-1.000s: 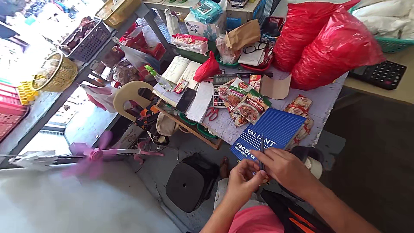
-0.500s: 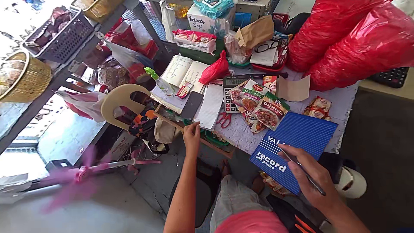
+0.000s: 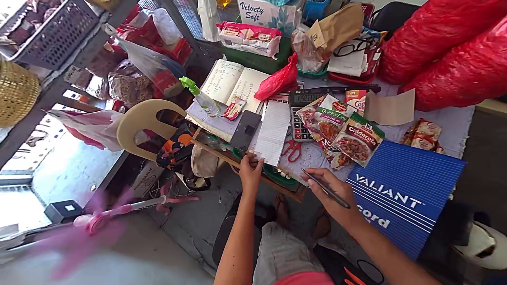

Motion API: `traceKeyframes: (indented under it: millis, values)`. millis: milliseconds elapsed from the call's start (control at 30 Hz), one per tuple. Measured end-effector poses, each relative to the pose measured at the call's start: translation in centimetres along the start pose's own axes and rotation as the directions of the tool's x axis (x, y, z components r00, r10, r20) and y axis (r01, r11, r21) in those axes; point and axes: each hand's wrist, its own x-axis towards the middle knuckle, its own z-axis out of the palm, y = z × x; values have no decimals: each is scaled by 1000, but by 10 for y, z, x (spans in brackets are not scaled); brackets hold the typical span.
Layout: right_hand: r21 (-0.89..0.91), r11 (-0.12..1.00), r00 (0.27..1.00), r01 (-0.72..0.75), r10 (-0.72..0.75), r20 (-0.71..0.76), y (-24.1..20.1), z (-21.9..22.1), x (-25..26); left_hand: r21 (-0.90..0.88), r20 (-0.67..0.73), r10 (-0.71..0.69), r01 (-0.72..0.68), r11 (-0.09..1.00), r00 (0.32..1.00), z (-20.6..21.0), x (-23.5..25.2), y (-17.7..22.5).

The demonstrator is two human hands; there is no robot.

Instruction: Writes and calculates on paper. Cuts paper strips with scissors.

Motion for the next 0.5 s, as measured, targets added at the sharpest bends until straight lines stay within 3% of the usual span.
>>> traceKeyframes:
  millis: [267,500]
  values:
    - [2,1000,999,19,-19,-46,24,55,53,-135,30,-6,10,991,1000,-1,0,-2]
    - [61,992,994,-107,107,-6,56,92,96,-349,144,-214,252,902,966,-5,8,19]
